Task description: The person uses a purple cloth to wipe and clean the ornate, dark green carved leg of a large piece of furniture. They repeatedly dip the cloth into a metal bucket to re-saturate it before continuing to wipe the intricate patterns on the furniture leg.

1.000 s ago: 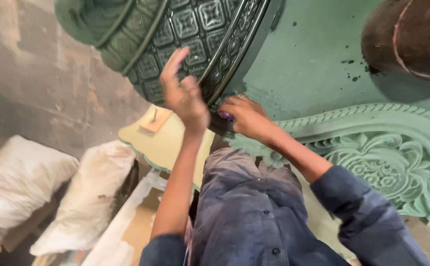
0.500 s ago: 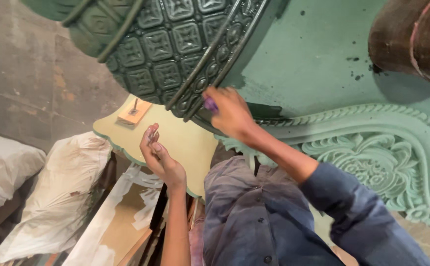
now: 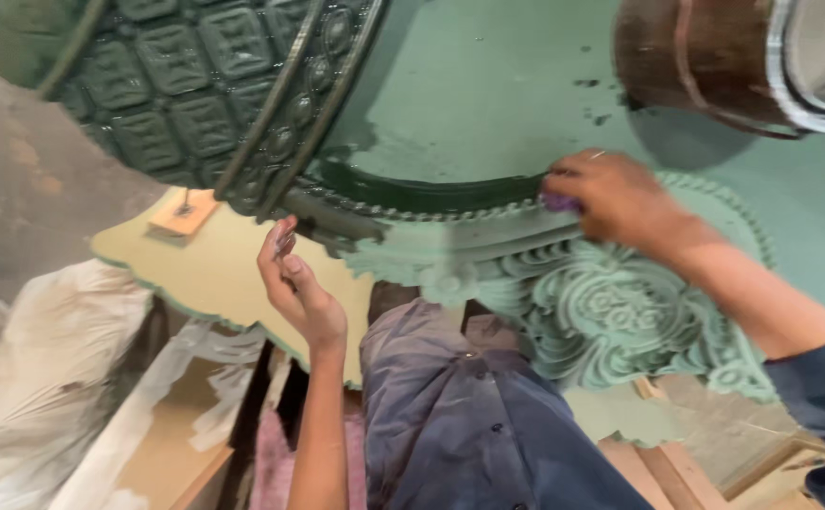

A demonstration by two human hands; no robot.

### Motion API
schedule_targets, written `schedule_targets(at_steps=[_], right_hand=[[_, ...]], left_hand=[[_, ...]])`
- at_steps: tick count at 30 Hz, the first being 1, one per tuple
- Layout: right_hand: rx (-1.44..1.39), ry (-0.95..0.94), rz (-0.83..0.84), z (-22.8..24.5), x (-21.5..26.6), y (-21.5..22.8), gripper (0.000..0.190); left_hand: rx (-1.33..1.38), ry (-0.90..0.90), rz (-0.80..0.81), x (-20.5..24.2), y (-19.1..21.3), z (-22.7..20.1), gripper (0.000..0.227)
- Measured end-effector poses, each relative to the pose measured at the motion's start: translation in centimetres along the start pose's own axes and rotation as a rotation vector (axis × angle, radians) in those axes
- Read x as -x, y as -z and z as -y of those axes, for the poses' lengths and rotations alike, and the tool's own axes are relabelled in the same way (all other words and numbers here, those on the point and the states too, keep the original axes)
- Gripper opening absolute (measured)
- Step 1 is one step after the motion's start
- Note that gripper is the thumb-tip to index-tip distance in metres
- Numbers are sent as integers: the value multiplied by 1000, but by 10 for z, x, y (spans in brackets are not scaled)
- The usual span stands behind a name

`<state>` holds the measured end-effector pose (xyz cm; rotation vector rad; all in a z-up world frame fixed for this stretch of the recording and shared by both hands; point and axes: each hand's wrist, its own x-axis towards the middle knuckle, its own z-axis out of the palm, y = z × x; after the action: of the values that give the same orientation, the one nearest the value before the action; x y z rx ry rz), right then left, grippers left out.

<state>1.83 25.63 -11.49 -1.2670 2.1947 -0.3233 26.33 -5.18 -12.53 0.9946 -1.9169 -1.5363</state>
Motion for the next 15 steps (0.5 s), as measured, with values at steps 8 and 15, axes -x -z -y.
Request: schedule_targets(at_steps=[8,15], right_hand=[[127,-510,28,-103,103,49,51],[90,-58,-261,-29,35,-24,53]], left_hand=[[38,24,1,49,-37,-6,48],[33,7,30,42,-41,0,47]])
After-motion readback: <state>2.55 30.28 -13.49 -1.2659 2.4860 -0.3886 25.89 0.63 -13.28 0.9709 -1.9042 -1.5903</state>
